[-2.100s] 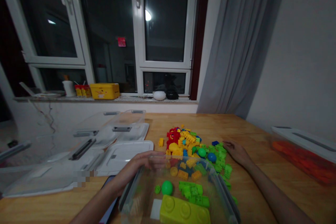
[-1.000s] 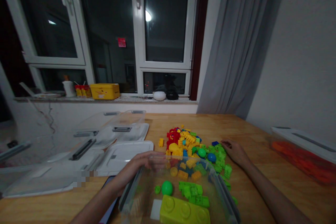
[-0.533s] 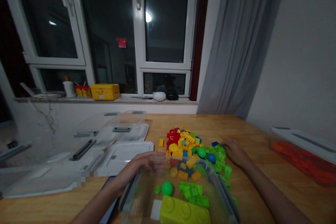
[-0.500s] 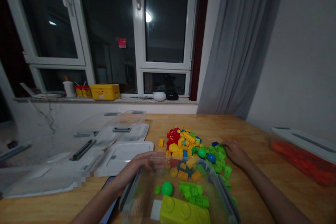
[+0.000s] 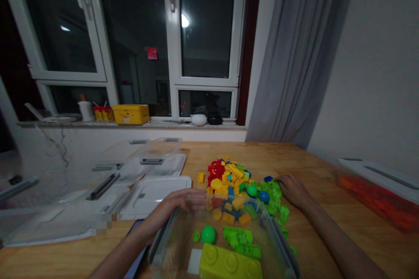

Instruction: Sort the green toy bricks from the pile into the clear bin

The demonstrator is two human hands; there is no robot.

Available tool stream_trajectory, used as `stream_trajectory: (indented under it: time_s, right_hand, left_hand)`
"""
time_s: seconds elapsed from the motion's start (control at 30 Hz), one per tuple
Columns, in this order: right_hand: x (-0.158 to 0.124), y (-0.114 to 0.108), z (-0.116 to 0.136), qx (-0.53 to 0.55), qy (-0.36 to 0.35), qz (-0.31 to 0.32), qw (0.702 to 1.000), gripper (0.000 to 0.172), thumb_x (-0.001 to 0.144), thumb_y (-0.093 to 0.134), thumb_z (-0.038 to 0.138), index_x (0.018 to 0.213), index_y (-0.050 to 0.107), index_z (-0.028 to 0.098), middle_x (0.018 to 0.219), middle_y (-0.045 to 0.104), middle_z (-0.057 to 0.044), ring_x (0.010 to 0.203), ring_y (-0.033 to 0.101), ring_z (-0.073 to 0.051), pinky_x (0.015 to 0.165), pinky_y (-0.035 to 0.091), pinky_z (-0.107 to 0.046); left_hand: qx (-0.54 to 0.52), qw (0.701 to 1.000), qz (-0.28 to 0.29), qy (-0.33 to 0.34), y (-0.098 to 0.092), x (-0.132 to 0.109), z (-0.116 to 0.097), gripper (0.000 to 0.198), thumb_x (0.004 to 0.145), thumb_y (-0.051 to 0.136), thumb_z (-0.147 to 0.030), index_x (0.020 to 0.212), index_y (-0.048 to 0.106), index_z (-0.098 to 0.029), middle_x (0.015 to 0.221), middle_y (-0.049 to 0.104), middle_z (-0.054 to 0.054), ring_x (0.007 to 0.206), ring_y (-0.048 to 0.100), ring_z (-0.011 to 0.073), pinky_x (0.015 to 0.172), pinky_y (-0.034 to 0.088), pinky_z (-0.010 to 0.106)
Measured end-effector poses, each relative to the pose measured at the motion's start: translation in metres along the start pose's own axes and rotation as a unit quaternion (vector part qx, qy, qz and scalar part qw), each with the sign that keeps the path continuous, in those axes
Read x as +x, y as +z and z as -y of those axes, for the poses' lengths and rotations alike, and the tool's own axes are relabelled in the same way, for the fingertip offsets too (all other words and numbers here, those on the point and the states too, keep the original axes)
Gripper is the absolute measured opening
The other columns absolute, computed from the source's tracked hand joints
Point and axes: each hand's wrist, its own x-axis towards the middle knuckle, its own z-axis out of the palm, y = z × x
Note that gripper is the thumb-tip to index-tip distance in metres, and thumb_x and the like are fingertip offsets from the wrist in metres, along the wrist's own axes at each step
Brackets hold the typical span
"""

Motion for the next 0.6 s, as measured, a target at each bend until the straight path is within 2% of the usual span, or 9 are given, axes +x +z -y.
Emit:
stream_trajectory:
  time_s: [0.13, 0.27, 0.4, 0.6]
  right_hand:
    - [0.001, 0.003, -0.006, 0.019, 0.028, -0.031, 0.999, 0.032, 0.087, 0.046, 0.024, 0.105, 0.073, 0.021, 0.106, 0.074, -0.009, 0.106, 0.06, -0.027, 0.094, 0.044, -0.038]
    - [0.003, 0.011, -0.013, 0.046, 0.063, -0.061, 0.995, 0.038, 0.092, 0.042, 0.032, 0.115, 0.067, 0.013, 0.11, 0.072, -0.014, 0.103, 0.064, -0.027, 0.091, 0.048, -0.037]
    - [0.005, 0.018, -0.017, 0.068, 0.07, -0.057, 0.994, 0.037, 0.09, 0.047, 0.036, 0.11, 0.068, 0.014, 0.106, 0.074, -0.013, 0.098, 0.067, -0.026, 0.087, 0.051, -0.034]
    - [0.006, 0.018, -0.02, 0.076, 0.086, -0.046, 0.992, 0.032, 0.088, 0.05, 0.033, 0.106, 0.07, 0.016, 0.101, 0.076, -0.012, 0.094, 0.07, -0.026, 0.082, 0.052, -0.034]
  left_hand:
    - [-0.021, 1.0, 0.006, -0.008, -0.004, 0.0, 0.004, 0.057, 0.065, 0.047, -0.007, 0.117, 0.069, -0.016, 0.125, 0.069, 0.012, 0.119, 0.061, 0.0339, 0.109, 0.034, 0.054]
    - [-0.031, 0.999, 0.014, -0.014, -0.013, 0.004, 0.011, 0.057, 0.064, 0.048, -0.007, 0.116, 0.069, -0.016, 0.123, 0.071, 0.011, 0.117, 0.062, 0.0334, 0.109, 0.034, 0.054]
    - [-0.03, 0.999, 0.034, -0.014, -0.017, 0.007, 0.014, 0.06, 0.061, 0.048, -0.007, 0.116, 0.069, -0.017, 0.122, 0.071, 0.01, 0.116, 0.063, 0.0339, 0.109, 0.035, 0.055]
    - [-0.038, 0.999, 0.023, -0.011, -0.014, 0.005, 0.011, 0.059, 0.063, 0.047, -0.006, 0.117, 0.069, -0.015, 0.124, 0.069, 0.012, 0.119, 0.061, 0.034, 0.111, 0.033, 0.055]
